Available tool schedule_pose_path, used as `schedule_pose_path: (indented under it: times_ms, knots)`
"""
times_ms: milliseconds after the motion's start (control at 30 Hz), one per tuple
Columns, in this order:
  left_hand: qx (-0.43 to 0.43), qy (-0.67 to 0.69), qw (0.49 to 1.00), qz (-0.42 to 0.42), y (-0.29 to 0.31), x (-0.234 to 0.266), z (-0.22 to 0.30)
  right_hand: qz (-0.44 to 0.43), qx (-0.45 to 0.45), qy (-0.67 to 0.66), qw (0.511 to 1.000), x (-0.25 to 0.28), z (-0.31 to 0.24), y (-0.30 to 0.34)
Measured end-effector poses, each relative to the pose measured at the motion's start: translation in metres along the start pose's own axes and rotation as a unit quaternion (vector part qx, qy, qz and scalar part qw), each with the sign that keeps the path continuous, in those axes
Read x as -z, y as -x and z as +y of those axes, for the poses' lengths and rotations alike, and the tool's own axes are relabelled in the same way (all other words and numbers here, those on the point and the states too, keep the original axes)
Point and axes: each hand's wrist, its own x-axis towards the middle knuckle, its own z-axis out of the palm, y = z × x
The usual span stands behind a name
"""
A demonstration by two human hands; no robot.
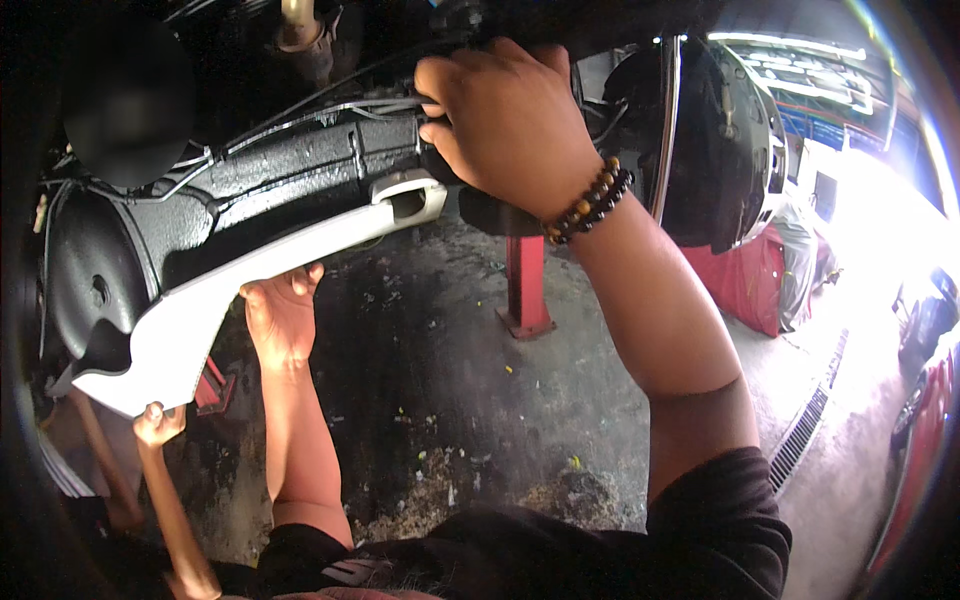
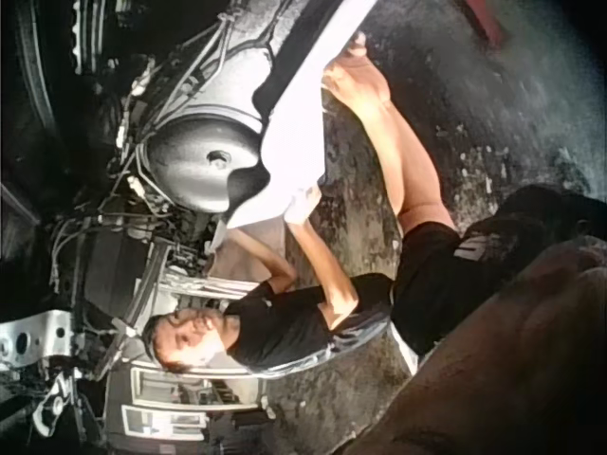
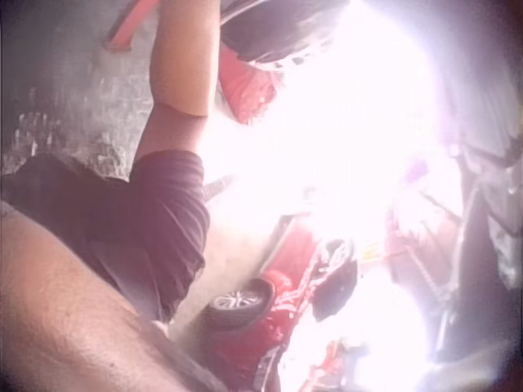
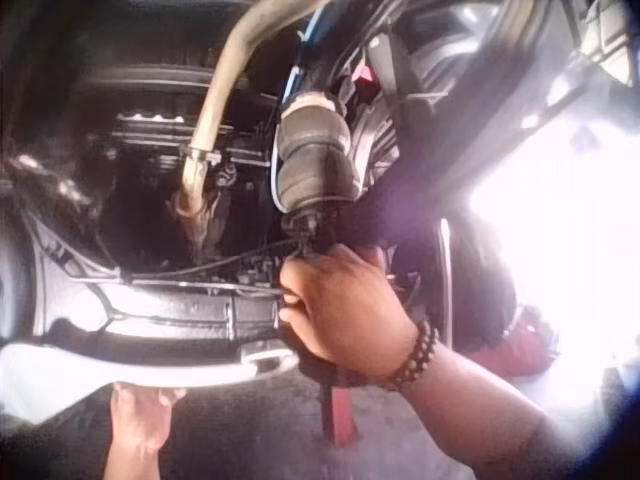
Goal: The person installs a white plastic underbody splash shield onto the underside of a vehicle. They align the panel with the chassis, insert bolts by hand, and then use a power drill to tighten the fasteners while a coworker assists by holding the panel in place.
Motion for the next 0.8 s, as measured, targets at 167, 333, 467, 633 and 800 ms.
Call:
schedule_pose_path:
  times_ms: [167, 333, 467, 633, 800]
  knots:
    - [-0.008, -0.012, 1.0, -0.004, 0.002, 0.007, 0.004, 0.035, 0.018, 0.004, 0.999, -0.002, -0.011, -0.002]
    - [-0.017, 0.032, 0.999, 0.017, 0.011, -0.003, -0.02, 0.034, 0.094, 0.072, 0.992, 0.003, 0.004, 0.002]
    - [0.008, 0.057, 0.998, 0.038, 0.014, -0.017, -0.016, -0.018, 0.081, 0.036, 0.996, 0.01, 0.014, 0.004]
    - [-0.006, 0.017, 0.995, 0.098, 0.018, -0.006, -0.014, 0.001, 0.081, 0.001, 0.997, -0.025, 0.027, -0.001]
    - [0.004, 0.025, 0.993, 0.115, 0.021, -0.008, -0.002, 0.024, 0.085, 0.013, 0.996, -0.046, 0.042, -0.01]
